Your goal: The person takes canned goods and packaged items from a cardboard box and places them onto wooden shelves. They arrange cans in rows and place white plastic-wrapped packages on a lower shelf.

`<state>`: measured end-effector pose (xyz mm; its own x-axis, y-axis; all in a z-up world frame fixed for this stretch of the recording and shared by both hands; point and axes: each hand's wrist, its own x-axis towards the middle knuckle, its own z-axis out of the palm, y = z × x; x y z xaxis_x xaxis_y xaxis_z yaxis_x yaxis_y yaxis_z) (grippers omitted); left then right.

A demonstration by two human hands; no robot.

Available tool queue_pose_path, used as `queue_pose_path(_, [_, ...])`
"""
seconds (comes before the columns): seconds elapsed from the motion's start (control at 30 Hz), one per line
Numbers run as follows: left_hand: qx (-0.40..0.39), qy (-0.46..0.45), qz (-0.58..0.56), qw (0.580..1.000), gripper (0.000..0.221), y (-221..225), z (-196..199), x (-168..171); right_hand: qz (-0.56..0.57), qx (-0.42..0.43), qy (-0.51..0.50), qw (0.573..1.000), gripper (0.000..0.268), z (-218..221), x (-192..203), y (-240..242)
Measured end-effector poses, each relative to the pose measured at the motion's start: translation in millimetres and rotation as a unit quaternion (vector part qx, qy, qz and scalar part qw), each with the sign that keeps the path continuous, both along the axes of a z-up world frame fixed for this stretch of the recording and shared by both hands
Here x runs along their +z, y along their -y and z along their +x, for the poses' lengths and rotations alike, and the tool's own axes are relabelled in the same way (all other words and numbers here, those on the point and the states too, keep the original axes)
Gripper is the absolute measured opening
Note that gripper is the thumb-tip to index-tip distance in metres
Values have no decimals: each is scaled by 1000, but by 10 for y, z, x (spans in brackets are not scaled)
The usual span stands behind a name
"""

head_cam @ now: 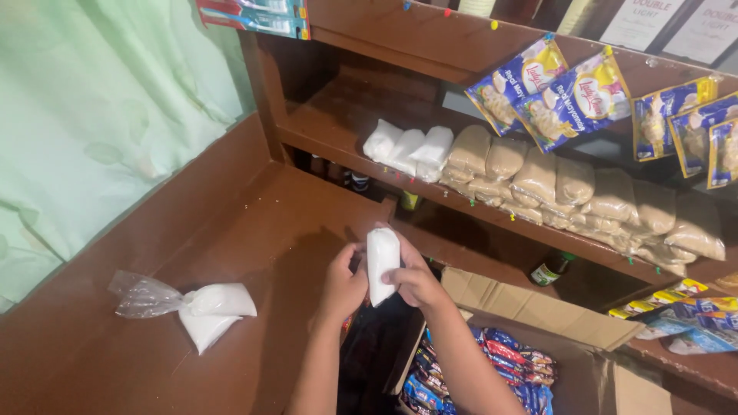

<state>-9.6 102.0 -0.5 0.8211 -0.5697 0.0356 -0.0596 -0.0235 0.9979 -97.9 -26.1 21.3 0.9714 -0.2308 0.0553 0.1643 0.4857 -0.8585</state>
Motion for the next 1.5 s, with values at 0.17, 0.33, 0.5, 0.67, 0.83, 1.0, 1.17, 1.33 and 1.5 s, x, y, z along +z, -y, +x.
queue_pose_path(0.17, [58,15,-10,998,31,40,-4,-38,-49,-31,29,998,93,137,-174,48])
queue_pose_path(0.33, [190,88,8,978,51,114,98,-231,-92,-78,-23,992,88,272,-300,30])
queue_pose_path(0.5, [-14,-12,-105,994,57,88,91,-250,-30,-182,-5,983,69,453,-542,51])
queue_pose_path(0.67, [1,-35,9,999,53,114,-129,283,-25,-231,-50,971,62,468,-144,-44])
queue_pose_path(0.83, [47,-158,-139,977,44,369,31,-275,-16,-202,0,979,59,424,-167,-26])
queue_pose_path(1.0, [110,-230,-322,912,35,338,53,-60,-136,-152,6,979,60,351,-9,-117])
queue_pose_path(1.17, [108,-238,-304,916,33,352,85,-40,-160,-173,-19,972,59,292,59,-155])
queue_pose_path(1.33, [57,-253,-288,922,34,380,221,-202,-142,-204,-39,968,58,266,85,-154])
queue_pose_path(1.5, [-48,-287,-300,908,40,300,215,-84,-72,-300,81,948,53,390,-59,-75])
